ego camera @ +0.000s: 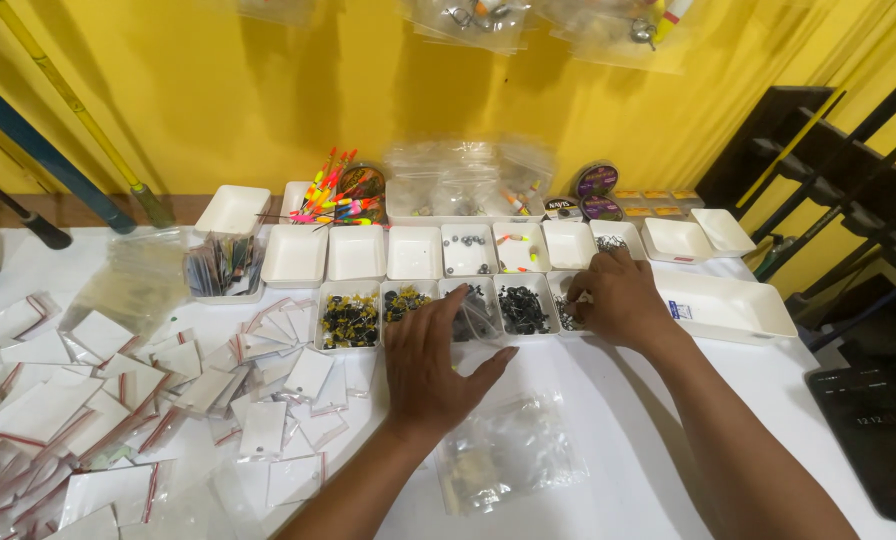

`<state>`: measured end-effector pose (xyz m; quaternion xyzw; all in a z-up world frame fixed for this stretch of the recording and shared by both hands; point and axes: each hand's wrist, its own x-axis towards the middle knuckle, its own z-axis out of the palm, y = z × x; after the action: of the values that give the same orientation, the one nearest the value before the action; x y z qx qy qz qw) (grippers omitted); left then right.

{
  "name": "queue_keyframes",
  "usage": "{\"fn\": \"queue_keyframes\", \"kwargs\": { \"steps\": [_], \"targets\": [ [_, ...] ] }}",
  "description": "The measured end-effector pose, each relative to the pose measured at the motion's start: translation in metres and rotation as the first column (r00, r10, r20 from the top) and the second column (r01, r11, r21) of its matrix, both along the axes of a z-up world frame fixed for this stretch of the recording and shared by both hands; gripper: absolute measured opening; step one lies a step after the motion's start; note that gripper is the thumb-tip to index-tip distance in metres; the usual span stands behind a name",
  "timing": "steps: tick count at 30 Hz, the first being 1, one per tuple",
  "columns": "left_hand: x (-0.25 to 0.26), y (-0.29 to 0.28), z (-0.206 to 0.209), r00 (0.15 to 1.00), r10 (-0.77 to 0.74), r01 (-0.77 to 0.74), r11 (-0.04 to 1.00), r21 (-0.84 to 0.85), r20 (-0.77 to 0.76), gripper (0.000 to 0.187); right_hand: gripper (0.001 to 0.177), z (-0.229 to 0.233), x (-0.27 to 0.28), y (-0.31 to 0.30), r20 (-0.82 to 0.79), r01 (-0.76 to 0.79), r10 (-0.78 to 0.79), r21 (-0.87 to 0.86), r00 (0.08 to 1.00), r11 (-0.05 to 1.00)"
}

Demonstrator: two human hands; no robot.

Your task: Packaging small fishing tackle components into individual plastic bags.

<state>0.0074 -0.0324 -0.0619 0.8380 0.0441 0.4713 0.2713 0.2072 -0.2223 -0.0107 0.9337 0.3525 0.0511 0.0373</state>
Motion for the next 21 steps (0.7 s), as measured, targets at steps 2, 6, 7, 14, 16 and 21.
{"fn": "queue_keyframes", "kwargs": {
  "steps": [2, 6, 7, 14, 16, 21],
  "targets": [
    [0.0, 0.0, 0.0, 1.0, -0.004, 0.004, 1.0, 0.001, 0.008, 0.083, 0.013, -0.003, 0.001, -0.003, -0.015, -0.002, 0.002, 0.037, 1.0, 0.999],
    [0.0, 0.0, -0.002, 1.0, -0.003, 0.003, 1.0, 0.014, -0.004, 0.083, 0.009, 0.006, 0.001, -0.005, -0.121, 0.023, -0.01, 0.104, 0.993, 0.994],
    [0.0, 0.0, -0.001, 1.0, -0.002, 0.002, 1.0, 0.013, -0.004, 0.083, 0.009, 0.012, -0.002, -0.006, -0.121, 0.022, -0.01, 0.103, 0.993, 0.994],
    [0.001, -0.001, -0.003, 1.0, -0.007, 0.007, 1.0, 0.004, -0.014, 0.083, 0.01, 0.032, -0.009, -0.016, -0.328, 0.136, 0.016, 0.433, 0.945, 0.891],
    [0.001, -0.001, -0.004, 1.0, 0.008, -0.008, 1.0, 0.015, -0.012, 0.084, 0.01, 0.033, -0.008, -0.019, -0.357, 0.153, 0.032, 0.477, 0.933, 0.866],
    [0.001, -0.004, -0.004, 0.999, -0.042, 0.042, 0.999, -0.031, -0.022, 0.084, 0.01, 0.038, -0.009, -0.023, -0.36, 0.108, 0.142, 0.592, 0.922, 0.799]
  ]
}}
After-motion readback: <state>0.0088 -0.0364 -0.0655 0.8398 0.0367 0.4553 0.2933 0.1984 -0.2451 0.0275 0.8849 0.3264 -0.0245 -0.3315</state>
